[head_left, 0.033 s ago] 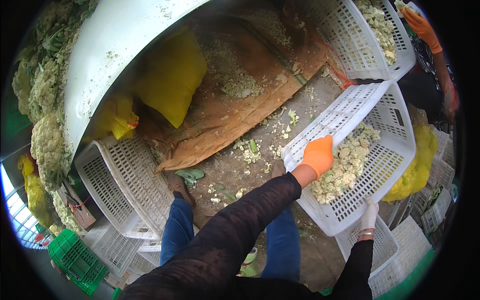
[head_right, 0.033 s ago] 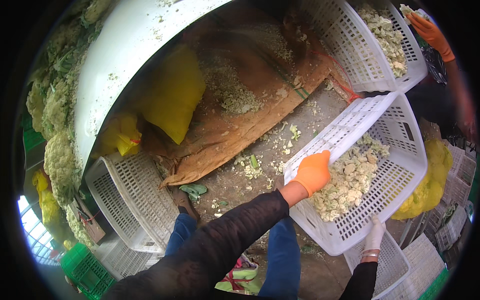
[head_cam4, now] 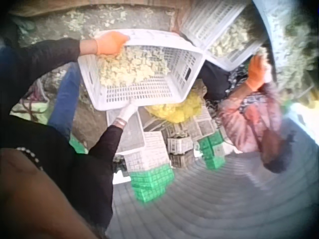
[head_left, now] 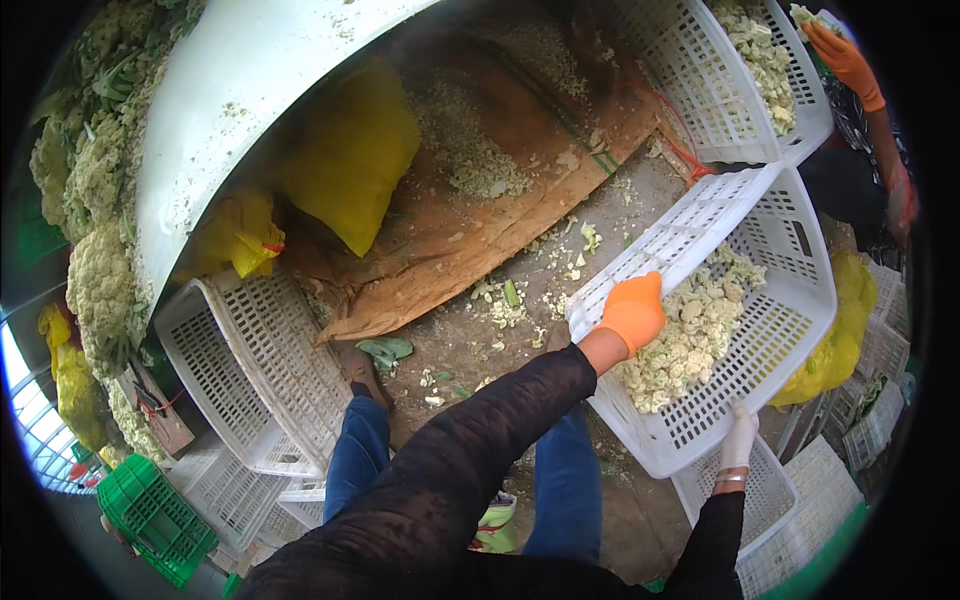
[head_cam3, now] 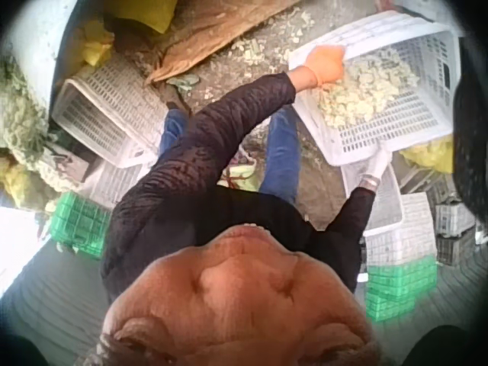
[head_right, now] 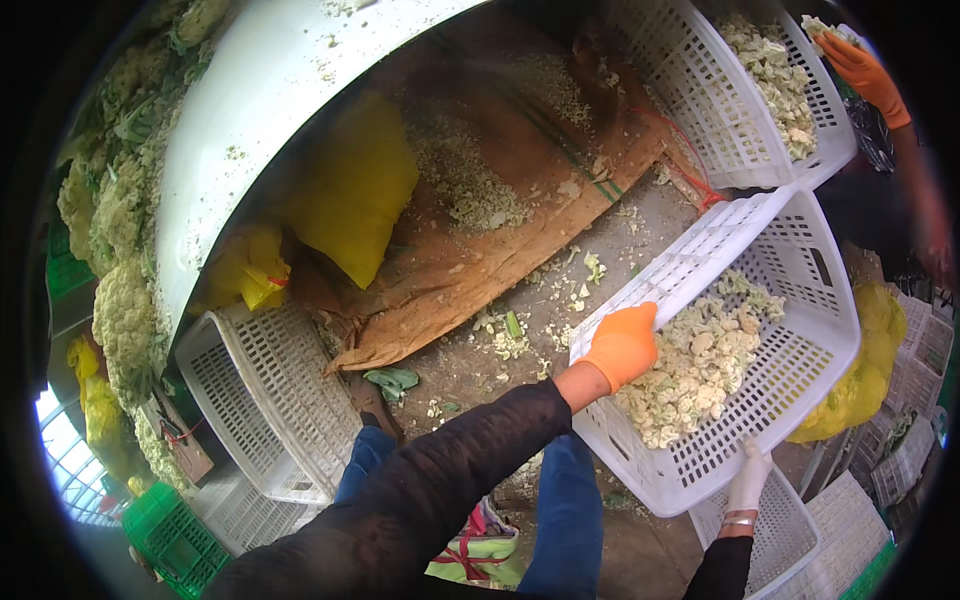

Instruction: The person sits at a table and uses a knife to cut cauliflower heads into smaller florets, placing them into a white basket. The person also moves a plastic basket and a wrapped bundle on the floor before beginning the cutting task.

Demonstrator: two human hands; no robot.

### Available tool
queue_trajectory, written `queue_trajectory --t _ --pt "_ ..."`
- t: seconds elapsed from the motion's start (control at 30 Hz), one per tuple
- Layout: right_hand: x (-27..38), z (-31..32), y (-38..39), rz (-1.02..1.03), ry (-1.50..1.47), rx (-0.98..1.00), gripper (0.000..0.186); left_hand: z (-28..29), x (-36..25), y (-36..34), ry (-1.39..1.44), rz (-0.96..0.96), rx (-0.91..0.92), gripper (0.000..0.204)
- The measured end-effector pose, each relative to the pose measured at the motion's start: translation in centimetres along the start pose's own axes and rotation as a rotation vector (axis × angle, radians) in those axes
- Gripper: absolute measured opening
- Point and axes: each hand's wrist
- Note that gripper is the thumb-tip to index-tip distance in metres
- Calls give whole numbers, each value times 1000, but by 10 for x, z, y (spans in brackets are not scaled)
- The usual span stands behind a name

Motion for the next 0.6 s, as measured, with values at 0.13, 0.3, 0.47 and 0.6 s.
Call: queue_trajectory --t 0.13,0.3,0.47,0.6 --pt "57 -32 101 87 -49 -81 46 76 -24 51 -10 -10 0 26" --pt "66 -76 167 133 -111 9 32 208 -33 84 -114 43 -27 25" --pt "44 -198 174 179 -339 262 5 342 -3 89 -401 172 -221 23" --pt "5 -368 167 166 -196 333 8 392 26 107 -908 90 -618 27"
Point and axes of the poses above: each hand's wrist, its own y-axis away from the middle knuckle, its own z-axis out of the back of the hand, x = y × z, and after that the axes turned 3 degrees about y, right-handed
